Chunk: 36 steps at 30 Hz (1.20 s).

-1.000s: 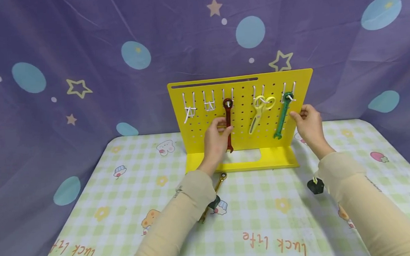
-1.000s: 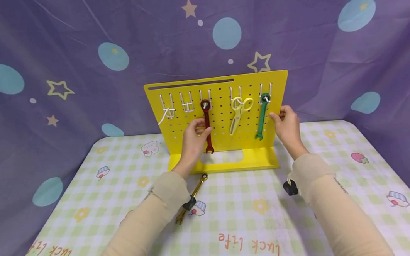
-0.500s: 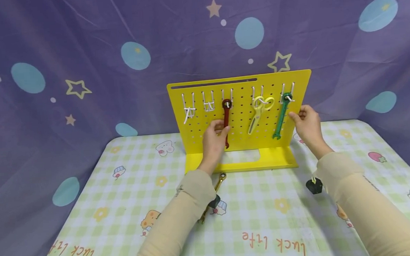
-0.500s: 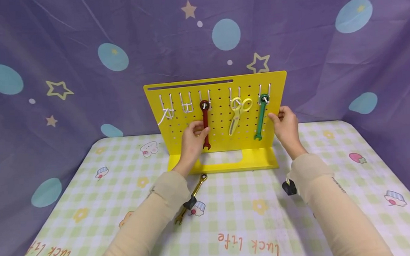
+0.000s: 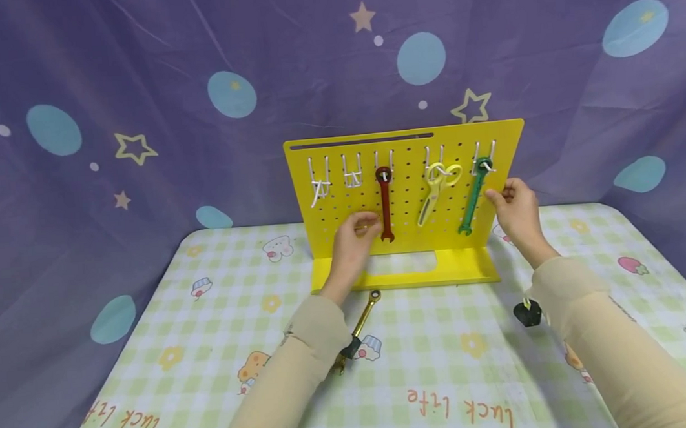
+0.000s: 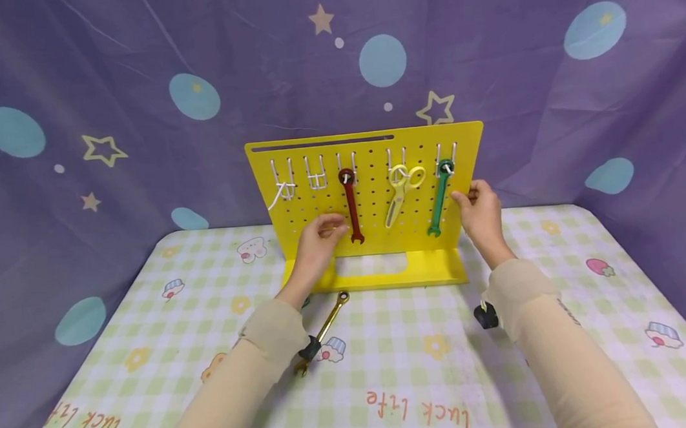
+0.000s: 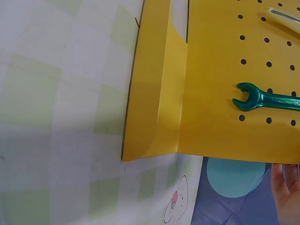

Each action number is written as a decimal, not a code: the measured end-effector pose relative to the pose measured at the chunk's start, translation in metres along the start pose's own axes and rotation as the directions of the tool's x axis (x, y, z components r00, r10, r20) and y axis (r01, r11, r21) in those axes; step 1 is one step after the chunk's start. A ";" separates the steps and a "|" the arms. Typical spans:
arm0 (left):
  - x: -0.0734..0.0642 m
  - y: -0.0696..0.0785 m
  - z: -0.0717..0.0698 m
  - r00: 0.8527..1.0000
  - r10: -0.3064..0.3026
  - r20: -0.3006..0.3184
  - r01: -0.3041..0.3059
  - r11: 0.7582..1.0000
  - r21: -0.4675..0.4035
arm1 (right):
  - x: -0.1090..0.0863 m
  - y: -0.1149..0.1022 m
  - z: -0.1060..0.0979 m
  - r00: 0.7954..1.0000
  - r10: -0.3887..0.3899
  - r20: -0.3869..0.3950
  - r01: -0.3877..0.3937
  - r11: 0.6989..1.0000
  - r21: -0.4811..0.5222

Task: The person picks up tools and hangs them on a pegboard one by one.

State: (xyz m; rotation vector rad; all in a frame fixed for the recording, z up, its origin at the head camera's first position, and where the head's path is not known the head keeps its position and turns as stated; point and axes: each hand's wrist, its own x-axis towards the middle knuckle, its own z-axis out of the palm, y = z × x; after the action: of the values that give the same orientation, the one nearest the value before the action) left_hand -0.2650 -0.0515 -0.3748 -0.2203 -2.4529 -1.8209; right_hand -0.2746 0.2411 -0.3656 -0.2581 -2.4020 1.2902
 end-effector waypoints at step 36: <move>-0.085 -0.027 -0.062 0.930 -0.138 0.341 -0.033 0.891 0.453 | 0.000 0.000 -0.003 0.999 0.021 0.026 -0.020 1.000 -0.008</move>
State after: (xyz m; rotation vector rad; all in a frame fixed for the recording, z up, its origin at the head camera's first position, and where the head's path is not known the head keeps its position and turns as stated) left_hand -0.1872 -0.1242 -0.3947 -0.4989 -3.0817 -1.2491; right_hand -0.2732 0.2428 -0.3643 -0.2704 -2.4332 1.3008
